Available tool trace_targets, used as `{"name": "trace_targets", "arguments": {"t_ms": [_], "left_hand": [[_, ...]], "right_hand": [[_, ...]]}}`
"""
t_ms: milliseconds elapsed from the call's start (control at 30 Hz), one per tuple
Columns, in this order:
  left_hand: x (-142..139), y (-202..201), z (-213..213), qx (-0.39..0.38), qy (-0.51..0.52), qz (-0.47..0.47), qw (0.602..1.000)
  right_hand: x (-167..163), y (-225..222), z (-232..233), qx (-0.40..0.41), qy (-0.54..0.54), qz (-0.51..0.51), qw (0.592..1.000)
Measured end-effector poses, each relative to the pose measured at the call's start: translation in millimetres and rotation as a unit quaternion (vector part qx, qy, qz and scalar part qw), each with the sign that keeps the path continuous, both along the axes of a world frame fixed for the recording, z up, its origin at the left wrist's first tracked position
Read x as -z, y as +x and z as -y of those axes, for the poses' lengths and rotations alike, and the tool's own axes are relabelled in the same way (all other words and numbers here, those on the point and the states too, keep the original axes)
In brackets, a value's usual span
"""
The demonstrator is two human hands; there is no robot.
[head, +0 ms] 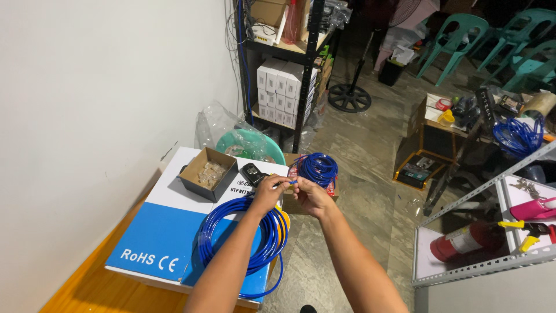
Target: The person works at a small table with a coil of blue Cat6 cable, a box of RJ45 connectors, and a crimping tool. They uncoil and position the cable, take a connector from the box, and spend the rest of the clip fitting the cable end into the connector and using the crimping tool on it.
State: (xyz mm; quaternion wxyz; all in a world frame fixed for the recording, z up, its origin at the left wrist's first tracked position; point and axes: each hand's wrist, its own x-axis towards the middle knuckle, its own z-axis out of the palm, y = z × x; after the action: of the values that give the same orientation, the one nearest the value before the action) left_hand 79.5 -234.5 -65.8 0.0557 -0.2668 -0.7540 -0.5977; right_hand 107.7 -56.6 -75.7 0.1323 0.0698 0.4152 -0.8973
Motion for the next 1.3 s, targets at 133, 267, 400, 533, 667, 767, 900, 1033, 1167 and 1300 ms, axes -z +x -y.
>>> {"name": "trace_targets", "arguments": {"t_ms": [133,267,400,533,667,767,900,1033,1167,1300], "left_hand": [[-1.1,0.1,3.5,0.021,0.039,0.041,0.998],[-0.4,0.1,2.1,0.026,0.070,0.096,0.993],[0.8,-2.0,-1.7,0.016,0.102,0.170,0.980],[2.3,-3.2,-1.2,0.009,0.065,0.155,0.986],[3.5,-0.6,-2.6,0.040,0.080,0.139,0.986],[1.7,2.3,-2.8,0.054,0.087,0.154,0.983],[-1.2,3.9,-1.4,0.072,0.092,0.154,0.981],[-2.2,1.7,-4.7,0.066,0.135,0.202,0.968],[-1.2,-2.6,-5.1,0.057,0.178,0.207,0.960],[0.5,-4.9,-2.5,0.054,0.194,0.215,0.956]], "right_hand": [[1.2,-3.0,2.1,-0.019,-0.046,0.030,0.998],[-4.6,-1.5,8.2,0.064,0.064,0.011,0.996],[-9.3,1.1,18.5,0.131,0.228,-0.098,0.960],[-12.5,-2.0,18.9,0.146,0.370,-0.096,0.912],[-10.6,-7.2,13.5,0.120,0.303,-0.061,0.943],[-7.1,-10.4,9.8,0.077,0.148,-0.010,0.986],[-8.5,-16.4,11.9,0.026,0.045,0.075,0.996],[-12.0,-17.5,30.4,0.181,0.234,0.010,0.955],[-11.9,-5.6,46.1,0.253,0.412,-0.045,0.874],[-3.4,-2.1,48.0,0.256,0.458,-0.165,0.835]]}}
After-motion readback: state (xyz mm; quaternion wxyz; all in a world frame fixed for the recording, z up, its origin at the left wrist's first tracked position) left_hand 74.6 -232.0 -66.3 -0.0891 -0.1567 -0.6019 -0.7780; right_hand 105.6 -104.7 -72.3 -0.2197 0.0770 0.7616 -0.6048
